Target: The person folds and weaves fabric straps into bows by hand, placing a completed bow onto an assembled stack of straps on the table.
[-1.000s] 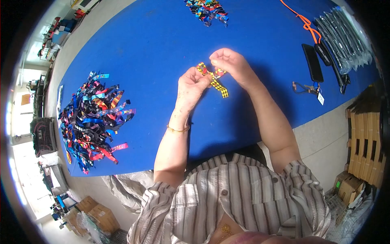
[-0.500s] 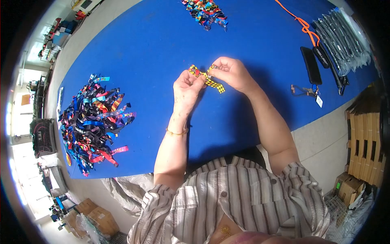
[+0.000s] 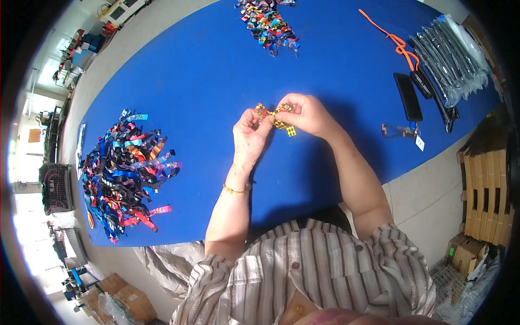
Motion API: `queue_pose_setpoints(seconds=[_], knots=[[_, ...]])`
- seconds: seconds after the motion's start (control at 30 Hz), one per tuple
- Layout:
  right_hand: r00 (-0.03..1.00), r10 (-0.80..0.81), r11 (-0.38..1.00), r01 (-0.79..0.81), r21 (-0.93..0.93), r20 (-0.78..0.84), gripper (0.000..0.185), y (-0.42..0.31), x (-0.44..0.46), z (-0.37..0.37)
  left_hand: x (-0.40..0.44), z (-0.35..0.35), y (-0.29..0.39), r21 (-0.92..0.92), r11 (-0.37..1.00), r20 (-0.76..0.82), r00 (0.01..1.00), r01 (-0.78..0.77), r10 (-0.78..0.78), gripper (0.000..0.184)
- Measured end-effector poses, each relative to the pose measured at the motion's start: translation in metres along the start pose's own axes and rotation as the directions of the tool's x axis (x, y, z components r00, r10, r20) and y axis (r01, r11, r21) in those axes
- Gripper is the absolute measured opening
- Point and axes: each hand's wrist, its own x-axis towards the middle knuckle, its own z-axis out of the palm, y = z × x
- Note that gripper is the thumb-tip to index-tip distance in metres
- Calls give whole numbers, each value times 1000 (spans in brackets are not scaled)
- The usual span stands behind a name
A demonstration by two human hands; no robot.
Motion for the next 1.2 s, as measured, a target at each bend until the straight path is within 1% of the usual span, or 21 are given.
queue_pose_setpoints(seconds=[0.03,0.13,0.17,0.23,0.27,0.3,0.37,0.43,0.57,0.7,0.8,0.87,0.97,1.0,1.07,1.2], knots=[[1000,-17,999,17,-31,-13,13,2,0,0,0,0,-2,12,1000,7,1000,-29,29,13],[998,-60,994,56,-97,-37,12,6,1,-1,1,0,-1,73,997,14,1000,-13,12,10],[997,-71,991,66,-112,-42,12,7,1,-1,1,1,0,42,999,13,1000,9,-10,8],[996,-45,991,36,-128,-72,14,1,-1,-3,0,6,6,-21,998,7,998,59,-59,9],[996,-32,991,20,-135,-86,15,-2,0,-4,0,6,8,-24,997,13,998,69,-69,11],[995,24,998,-30,-63,-93,18,1,1,-6,-1,6,11,-27,997,19,997,78,-78,14],[989,16,997,-26,-67,-148,18,6,6,-11,0,4,11,4,998,39,997,67,-67,21],[983,6,998,-17,-54,-185,21,12,9,-16,0,2,11,-1,997,22,997,78,-78,22],[975,48,995,-67,-80,-219,27,15,11,-23,2,-4,6,-48,995,14,996,88,-88,21],[973,65,986,-96,-133,-221,27,20,11,-24,3,-10,9,-48,987,58,986,156,-154,23],[976,81,986,-109,-129,-202,26,20,11,-22,2,-10,12,-74,966,11,969,247,-247,26],[981,115,985,-133,-108,-158,25,16,10,-23,1,-10,16,-111,965,-21,970,239,-243,25],[988,94,995,-90,39,-119,23,10,8,-14,1,-11,20,-176,967,-35,980,185,-194,24],[988,114,993,-109,55,-101,22,11,8,-15,1,-11,20,-199,967,-36,985,159,-170,24],[986,153,985,-147,86,-63,20,12,8,-15,2,-12,18,-180,970,-54,983,166,-178,24],[987,140,990,-138,37,-79,18,10,7,-14,2,-12,15,-139,972,-68,978,188,-199,22]])
